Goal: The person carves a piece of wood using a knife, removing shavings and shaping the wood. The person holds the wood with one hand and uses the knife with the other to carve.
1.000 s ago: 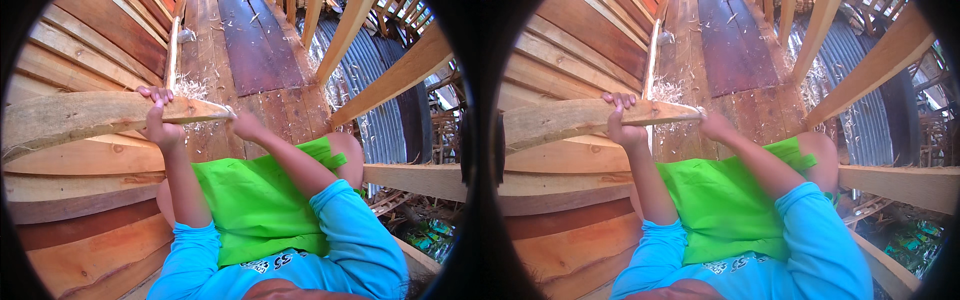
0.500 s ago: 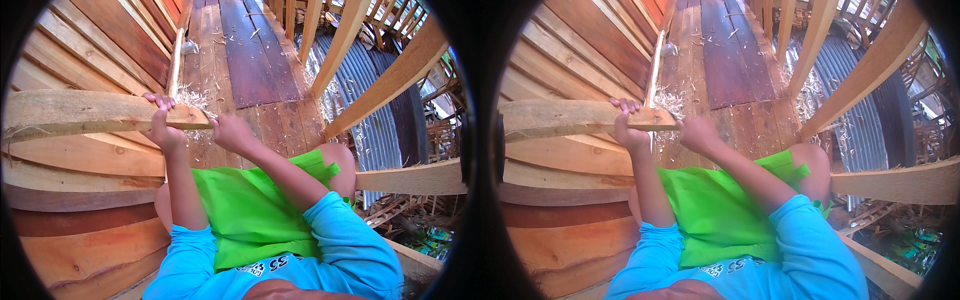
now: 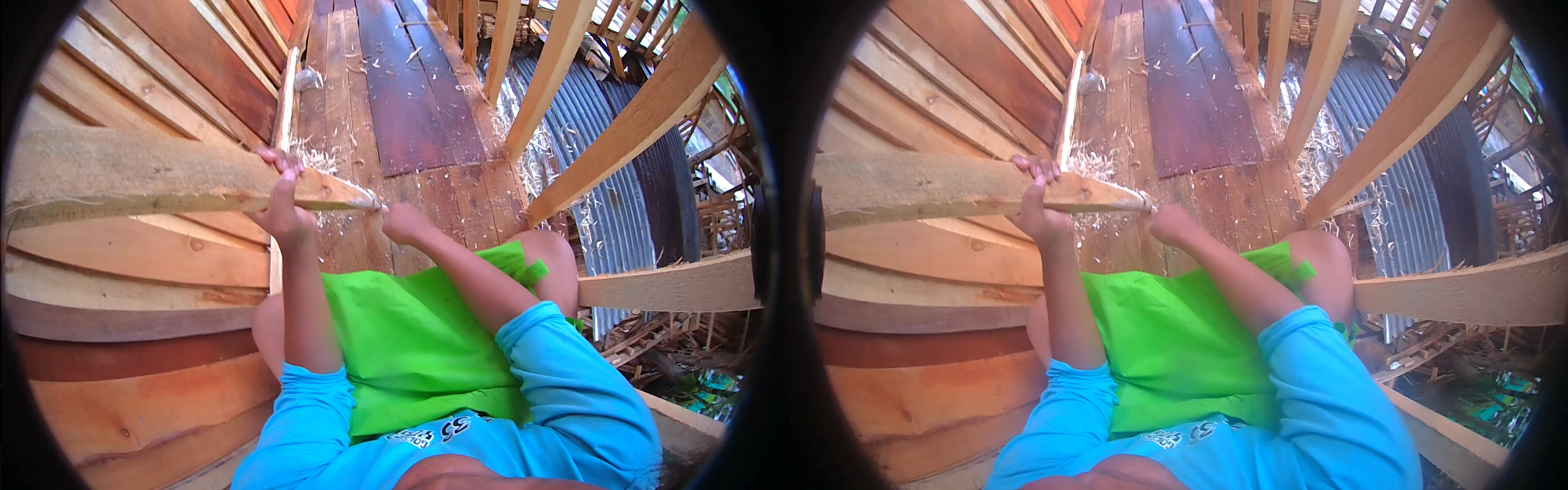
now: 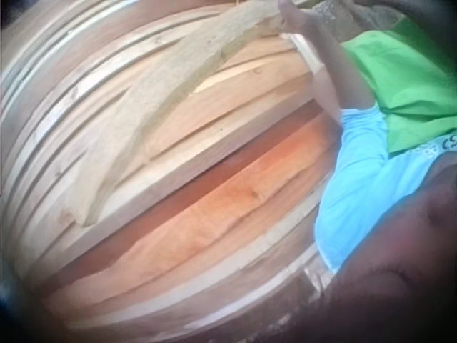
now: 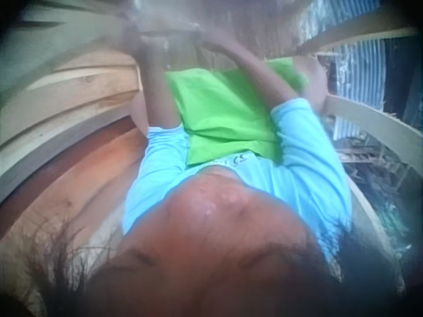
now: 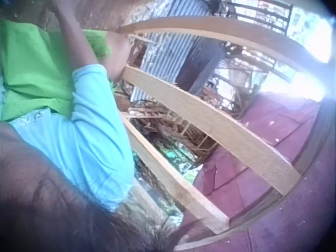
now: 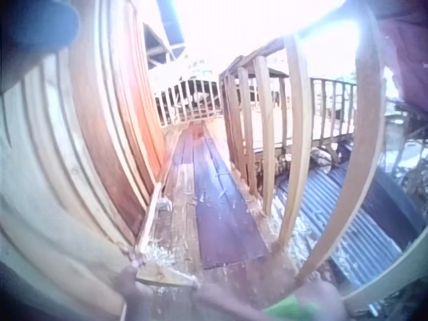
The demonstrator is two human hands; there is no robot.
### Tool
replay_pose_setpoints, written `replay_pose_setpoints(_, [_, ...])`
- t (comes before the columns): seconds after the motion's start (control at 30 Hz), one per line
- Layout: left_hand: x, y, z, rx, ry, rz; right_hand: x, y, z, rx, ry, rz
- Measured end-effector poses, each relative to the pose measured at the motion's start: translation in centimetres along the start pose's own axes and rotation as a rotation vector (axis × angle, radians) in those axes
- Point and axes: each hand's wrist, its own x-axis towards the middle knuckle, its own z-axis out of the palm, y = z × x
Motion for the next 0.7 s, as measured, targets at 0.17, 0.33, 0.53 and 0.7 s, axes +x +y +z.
replay_pose_setpoints(0.17, [0.1,0.8,-0.7,0.032,0.06,-0.009,-1.6,-6.9,-4.2,0.291,0.084,-0.01])
replay_pose_setpoints(0.33, [0.7,0.6,-1.4,-0.047,0.058,-0.013,0.1,-2.0,-0.9,0.331,0.044,0.067])
replay_pose_setpoints(0.53, [0.4,0.8,-1.7,0.027,0.071,-0.016,-0.8,-7.0,-2.6,0.406,0.305,-0.154])
replay_pose_setpoints(0.7, [0.8,0.9,-3.3,-0.056,0.125,-0.025,-1.6,-7.4,-1.7,0.322,0.328,-0.118])
